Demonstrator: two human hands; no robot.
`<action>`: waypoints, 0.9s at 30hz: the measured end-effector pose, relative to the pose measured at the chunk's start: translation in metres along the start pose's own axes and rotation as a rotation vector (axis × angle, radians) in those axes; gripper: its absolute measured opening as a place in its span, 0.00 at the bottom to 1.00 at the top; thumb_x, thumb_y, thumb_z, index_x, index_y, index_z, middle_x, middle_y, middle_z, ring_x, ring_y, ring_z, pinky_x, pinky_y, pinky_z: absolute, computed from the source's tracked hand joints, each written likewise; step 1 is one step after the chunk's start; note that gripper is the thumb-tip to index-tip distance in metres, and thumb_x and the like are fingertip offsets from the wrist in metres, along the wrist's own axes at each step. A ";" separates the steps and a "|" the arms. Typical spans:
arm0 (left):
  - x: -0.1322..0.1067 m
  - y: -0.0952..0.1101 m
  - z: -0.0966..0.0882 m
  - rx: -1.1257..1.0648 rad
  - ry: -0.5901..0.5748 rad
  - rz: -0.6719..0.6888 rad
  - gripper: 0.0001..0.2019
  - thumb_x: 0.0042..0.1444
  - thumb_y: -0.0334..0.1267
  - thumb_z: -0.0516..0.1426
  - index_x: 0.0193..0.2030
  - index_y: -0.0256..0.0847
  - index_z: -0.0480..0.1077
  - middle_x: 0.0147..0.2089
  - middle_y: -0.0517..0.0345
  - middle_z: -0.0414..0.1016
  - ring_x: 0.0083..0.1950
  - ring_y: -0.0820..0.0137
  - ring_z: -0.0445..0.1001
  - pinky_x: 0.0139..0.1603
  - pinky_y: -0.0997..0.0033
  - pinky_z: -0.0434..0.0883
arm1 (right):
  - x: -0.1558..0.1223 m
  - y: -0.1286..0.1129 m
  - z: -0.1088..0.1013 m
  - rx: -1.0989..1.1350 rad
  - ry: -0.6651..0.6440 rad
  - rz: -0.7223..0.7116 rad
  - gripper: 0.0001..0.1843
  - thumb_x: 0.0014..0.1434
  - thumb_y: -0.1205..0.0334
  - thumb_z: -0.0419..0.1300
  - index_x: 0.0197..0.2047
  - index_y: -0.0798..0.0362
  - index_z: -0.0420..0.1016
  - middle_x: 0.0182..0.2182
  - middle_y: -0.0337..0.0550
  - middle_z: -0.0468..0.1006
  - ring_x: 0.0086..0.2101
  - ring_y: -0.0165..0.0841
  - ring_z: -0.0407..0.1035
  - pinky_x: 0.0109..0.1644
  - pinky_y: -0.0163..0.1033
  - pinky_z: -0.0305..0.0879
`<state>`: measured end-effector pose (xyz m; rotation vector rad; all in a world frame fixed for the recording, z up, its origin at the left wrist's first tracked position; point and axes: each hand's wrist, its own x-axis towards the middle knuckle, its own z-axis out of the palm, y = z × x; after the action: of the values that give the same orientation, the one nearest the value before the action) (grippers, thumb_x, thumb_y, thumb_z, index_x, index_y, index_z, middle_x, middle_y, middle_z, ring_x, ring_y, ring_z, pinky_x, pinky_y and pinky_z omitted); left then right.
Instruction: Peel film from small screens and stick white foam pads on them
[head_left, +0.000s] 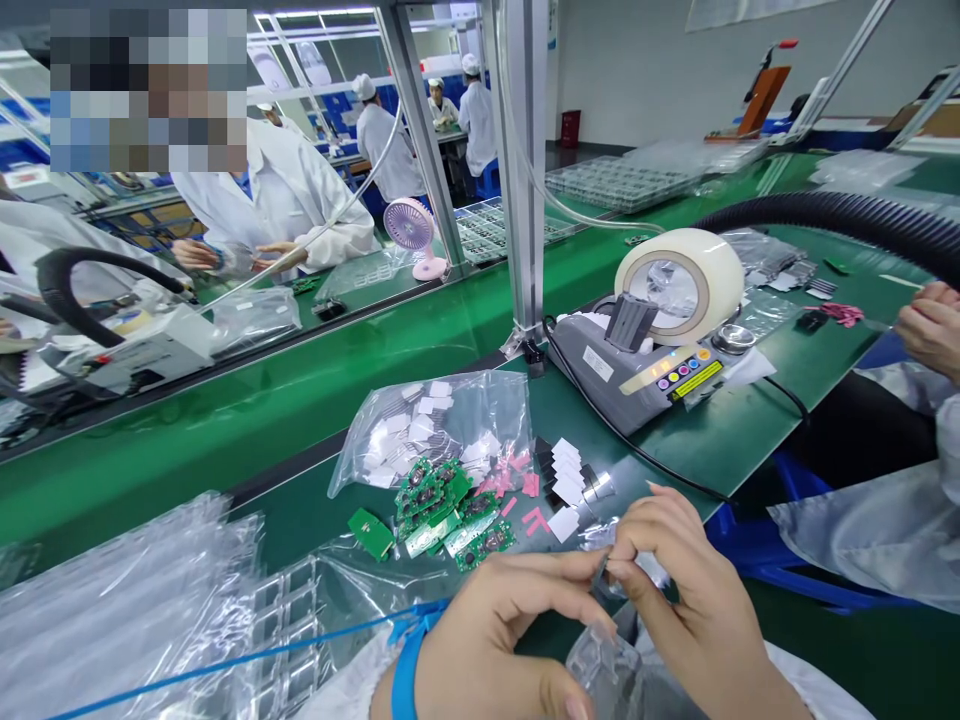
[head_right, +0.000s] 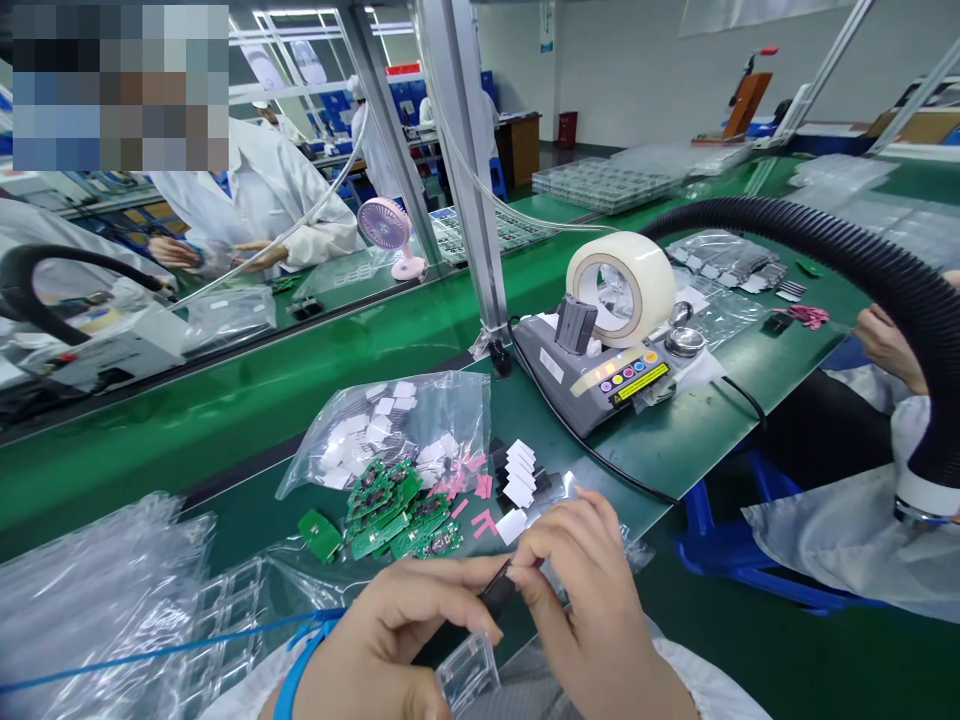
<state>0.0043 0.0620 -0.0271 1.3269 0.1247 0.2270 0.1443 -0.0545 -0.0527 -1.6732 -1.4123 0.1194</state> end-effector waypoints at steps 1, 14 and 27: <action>0.000 0.000 0.000 -0.007 -0.002 0.006 0.17 0.42 0.41 0.65 0.42 0.45 0.77 0.56 0.49 0.72 0.57 0.56 0.69 0.59 0.58 0.64 | 0.000 0.000 0.000 0.000 0.006 -0.003 0.08 0.63 0.64 0.49 0.30 0.48 0.58 0.25 0.34 0.66 0.28 0.31 0.62 0.53 0.47 0.49; 0.000 -0.003 0.001 -0.078 -0.006 -0.025 0.17 0.43 0.40 0.65 0.43 0.46 0.76 0.55 0.48 0.72 0.57 0.55 0.69 0.59 0.56 0.63 | -0.001 0.002 0.003 -0.026 0.002 -0.032 0.09 0.61 0.68 0.48 0.29 0.49 0.58 0.25 0.34 0.65 0.29 0.30 0.63 0.54 0.49 0.49; 0.002 -0.009 0.007 -0.411 0.269 -0.090 0.14 0.43 0.44 0.65 0.37 0.41 0.78 0.53 0.49 0.73 0.57 0.57 0.68 0.61 0.58 0.59 | -0.027 0.024 -0.011 0.186 -0.149 0.231 0.16 0.67 0.57 0.39 0.28 0.50 0.54 0.24 0.35 0.60 0.25 0.29 0.60 0.31 0.35 0.62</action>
<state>0.0084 0.0540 -0.0346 0.8759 0.3461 0.3347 0.1594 -0.0814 -0.0744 -1.6931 -1.2688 0.4999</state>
